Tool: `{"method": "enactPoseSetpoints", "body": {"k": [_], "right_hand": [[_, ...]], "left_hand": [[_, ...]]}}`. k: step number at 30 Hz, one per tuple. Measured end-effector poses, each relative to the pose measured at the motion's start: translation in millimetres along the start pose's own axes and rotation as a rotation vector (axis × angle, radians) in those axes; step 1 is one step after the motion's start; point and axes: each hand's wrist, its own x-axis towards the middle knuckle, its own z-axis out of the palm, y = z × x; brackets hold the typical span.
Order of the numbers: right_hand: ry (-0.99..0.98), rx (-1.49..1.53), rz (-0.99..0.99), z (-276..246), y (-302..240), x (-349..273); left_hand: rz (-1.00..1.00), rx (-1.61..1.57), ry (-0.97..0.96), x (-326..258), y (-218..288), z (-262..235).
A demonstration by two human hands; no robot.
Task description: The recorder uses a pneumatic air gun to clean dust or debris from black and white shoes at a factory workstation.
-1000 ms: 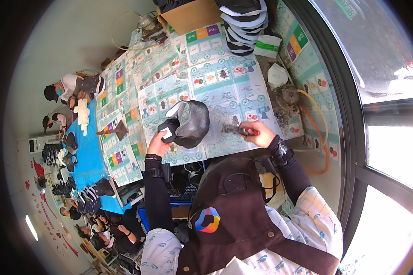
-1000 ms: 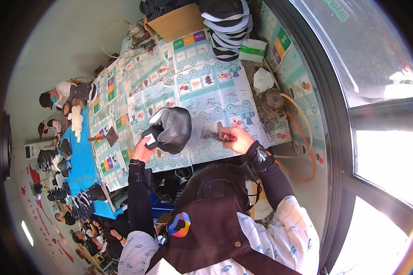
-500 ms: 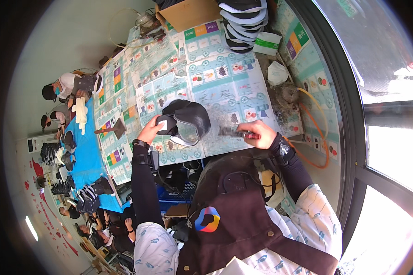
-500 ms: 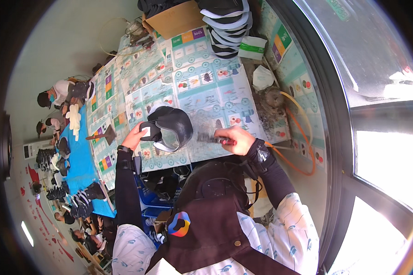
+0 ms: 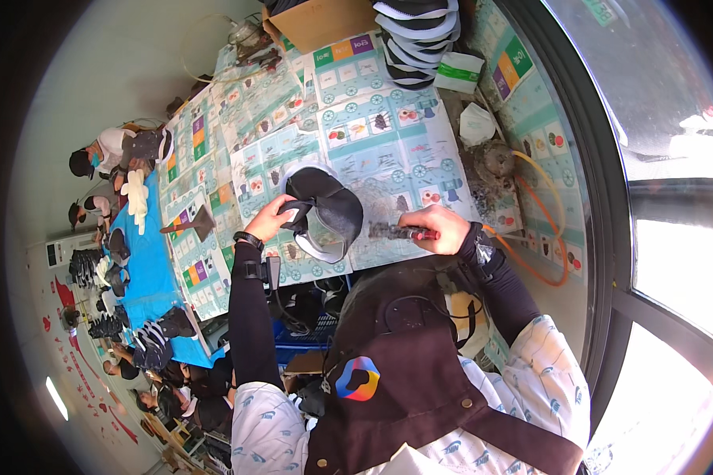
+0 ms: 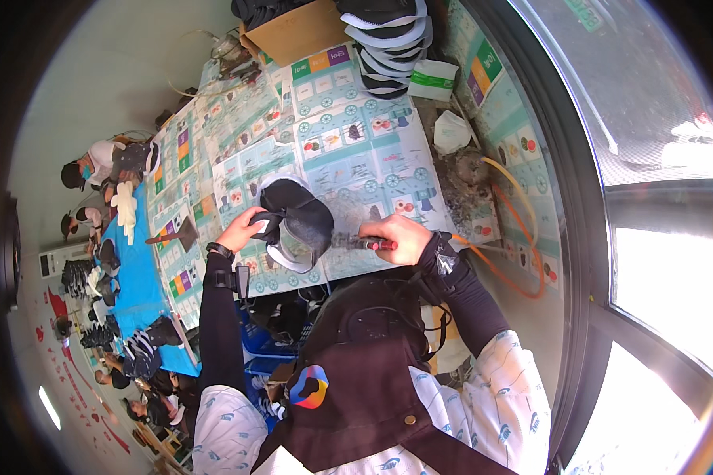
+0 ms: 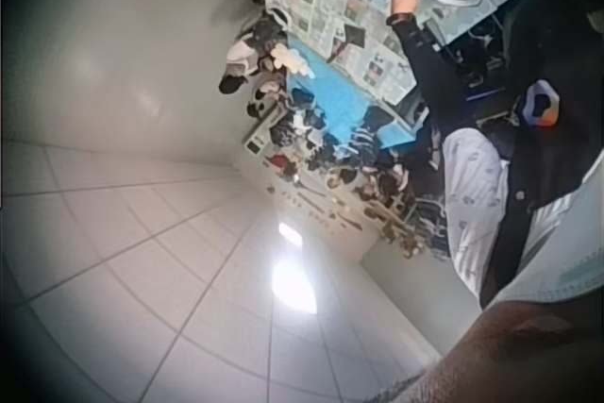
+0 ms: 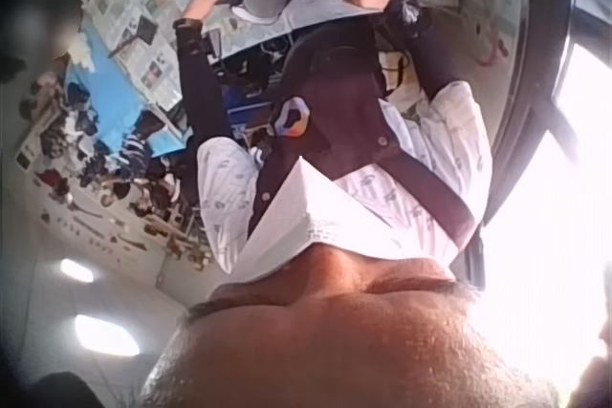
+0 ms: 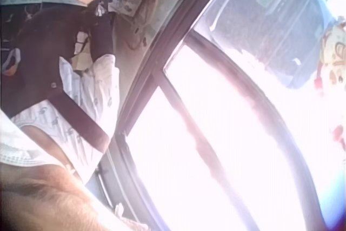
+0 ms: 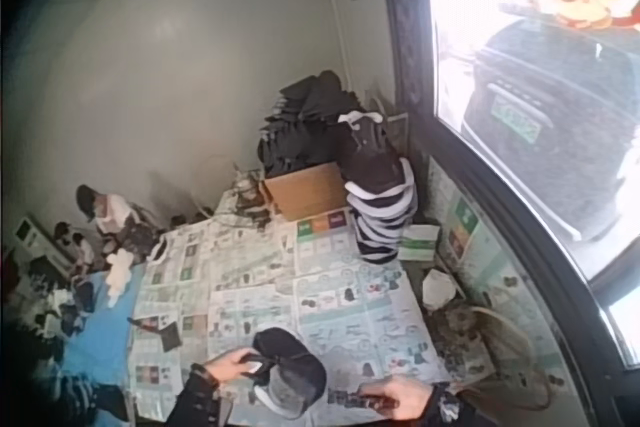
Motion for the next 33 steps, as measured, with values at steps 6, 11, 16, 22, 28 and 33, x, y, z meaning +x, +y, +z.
{"method": "enactPoseSetpoints", "body": {"k": [6, 11, 16, 22, 28, 33], "right_hand": [[0.044, -0.086, 0.067, -3.6, 14.1, -1.0], [0.058, -0.049, 0.096, 2.0, 17.1, -7.5], [0.109, -0.057, 0.138, -5.8, 28.5, -11.0], [0.174, -0.039, 0.175, -0.2, 30.0, -11.7], [0.161, -0.064, 0.127, 8.2, 25.9, -10.9], [-0.089, 0.092, 0.210, 23.0, 23.8, 0.7]], "left_hand": [[0.003, -0.088, 0.016, -2.2, -11.1, -2.1], [-0.011, -0.092, 0.053, -8.0, -15.0, -4.2], [-0.009, -0.118, 0.054, -5.2, -15.6, 1.1], [-0.028, -0.379, 0.078, -10.5, -35.8, -2.4], [-0.037, -0.544, 0.161, -15.7, -49.4, 0.2], [-0.122, -0.738, 0.327, -32.2, -63.6, 0.6]]}}
